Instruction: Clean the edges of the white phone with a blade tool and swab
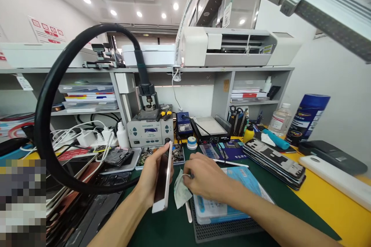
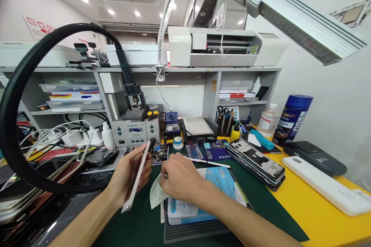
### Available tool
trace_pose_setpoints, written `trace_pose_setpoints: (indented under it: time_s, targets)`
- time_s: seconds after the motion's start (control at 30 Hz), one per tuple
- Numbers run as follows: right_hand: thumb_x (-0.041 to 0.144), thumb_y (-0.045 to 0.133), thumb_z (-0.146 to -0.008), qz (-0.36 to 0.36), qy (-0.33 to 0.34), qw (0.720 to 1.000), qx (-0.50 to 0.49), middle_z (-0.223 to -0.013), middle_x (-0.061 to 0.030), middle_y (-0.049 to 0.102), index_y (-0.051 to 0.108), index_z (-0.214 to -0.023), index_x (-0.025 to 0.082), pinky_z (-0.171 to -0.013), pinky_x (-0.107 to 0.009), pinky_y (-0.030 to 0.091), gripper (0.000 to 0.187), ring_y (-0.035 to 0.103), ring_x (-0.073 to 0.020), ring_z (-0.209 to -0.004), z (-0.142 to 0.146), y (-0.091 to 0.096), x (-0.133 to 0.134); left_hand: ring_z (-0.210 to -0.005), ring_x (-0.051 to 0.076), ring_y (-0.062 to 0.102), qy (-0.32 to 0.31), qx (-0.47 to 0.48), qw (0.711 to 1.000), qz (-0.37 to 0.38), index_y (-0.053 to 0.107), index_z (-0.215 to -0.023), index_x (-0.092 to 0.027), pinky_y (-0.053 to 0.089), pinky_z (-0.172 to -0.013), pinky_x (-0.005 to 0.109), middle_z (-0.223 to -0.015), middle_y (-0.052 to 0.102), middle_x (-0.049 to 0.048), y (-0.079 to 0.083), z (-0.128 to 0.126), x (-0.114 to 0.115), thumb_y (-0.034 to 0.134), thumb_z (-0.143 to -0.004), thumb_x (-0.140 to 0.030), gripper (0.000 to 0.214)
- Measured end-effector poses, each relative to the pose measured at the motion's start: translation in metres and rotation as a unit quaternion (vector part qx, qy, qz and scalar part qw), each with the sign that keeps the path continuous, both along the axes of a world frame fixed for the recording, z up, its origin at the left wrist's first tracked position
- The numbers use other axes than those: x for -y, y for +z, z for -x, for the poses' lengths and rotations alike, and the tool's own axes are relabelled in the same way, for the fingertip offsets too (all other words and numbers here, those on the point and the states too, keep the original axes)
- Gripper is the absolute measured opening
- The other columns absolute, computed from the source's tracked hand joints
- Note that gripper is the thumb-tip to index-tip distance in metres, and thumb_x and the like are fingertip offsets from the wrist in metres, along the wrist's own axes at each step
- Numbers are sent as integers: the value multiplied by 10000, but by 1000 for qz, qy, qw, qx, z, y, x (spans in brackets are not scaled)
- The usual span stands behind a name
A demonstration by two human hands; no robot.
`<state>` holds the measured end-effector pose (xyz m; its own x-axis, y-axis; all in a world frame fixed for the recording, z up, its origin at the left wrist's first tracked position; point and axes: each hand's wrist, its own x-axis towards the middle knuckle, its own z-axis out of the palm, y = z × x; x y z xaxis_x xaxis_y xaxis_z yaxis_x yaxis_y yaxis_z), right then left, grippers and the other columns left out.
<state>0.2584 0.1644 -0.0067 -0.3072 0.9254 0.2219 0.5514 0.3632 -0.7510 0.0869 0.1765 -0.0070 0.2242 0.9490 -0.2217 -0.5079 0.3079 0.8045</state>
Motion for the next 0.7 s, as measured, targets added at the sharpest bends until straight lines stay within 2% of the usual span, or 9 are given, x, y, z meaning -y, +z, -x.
trace_pose_setpoints:
  time_s: [0.13,0.23,0.3,0.37,0.43,0.5,0.6,0.63,0.7]
  targets:
    - [154,607,-771,-62,-47,995,56,-640,-8,574,538,-634,212,-586,-310,274,165,479,-171,-615,-6,12,-10,-321,68,265,5,-5,1000,-2,537,-660,-189,191,-306,178,-450,327,-79,-2,0,-1,647,-930,-447,389]
    - [226,543,-869,-84,-97,989,67,-659,-14,607,605,-719,199,-566,-296,282,164,492,-165,-595,-21,22,-20,-333,77,302,17,-6,1000,-3,531,-682,-198,232,-311,182,-462,368,-73,-3,0,-1,681,-914,-439,367]
    - [253,530,-908,-85,-110,988,70,-678,-29,648,689,-861,173,-580,-295,314,184,540,-185,-620,-32,27,-25,-348,87,353,23,-8,1000,3,530,-687,-197,280,-321,189,-474,419,-62,-4,1,-1,708,-896,-431,360]
    - [232,572,-899,-75,-95,990,73,-718,-40,703,717,-1106,134,-618,-294,367,271,608,-209,-676,-40,28,-29,-357,94,382,25,-4,1000,7,538,-695,-194,308,-332,196,-481,446,-55,-6,2,-1,718,-888,-412,342]
    - [191,609,-878,-66,-81,992,70,-782,-52,746,650,-1309,104,-668,-294,411,442,658,-226,-750,-42,28,-30,-354,94,386,24,8,1000,6,551,-705,-189,299,-331,197,-482,447,-56,-8,3,-1,695,-894,-376,302]
    - [186,586,-904,-67,-90,992,60,-869,-77,766,598,-1382,94,-695,-299,427,487,673,-236,-811,-41,30,-29,-344,94,379,23,23,999,6,556,-700,-185,277,-327,202,-479,442,-54,-9,4,-1,653,-900,-328,264]
    - [293,518,-983,-66,-104,992,40,-892,-92,762,701,-1189,130,-669,-309,421,320,664,-239,-801,-34,35,-22,-337,110,407,31,44,998,11,574,-709,-177,300,-336,218,-478,473,-38,-9,4,-2,576,-897,-268,209]
    - [359,506,-1000,-57,-93,993,35,-840,-87,754,739,-1035,144,-642,-309,414,319,659,-235,-756,-31,37,-19,-355,125,452,38,50,998,11,588,-731,-172,344,-358,228,-495,511,-24,-8,3,-2,563,-889,-253,180]
    - [495,491,-1005,-20,-41,999,29,-699,-71,720,712,-737,167,-585,-306,404,478,643,-218,-647,-24,38,-10,-443,166,571,55,65,996,5,612,-789,-162,454,-446,259,-571,607,10,-9,-1,-2,563,-867,-231,115]
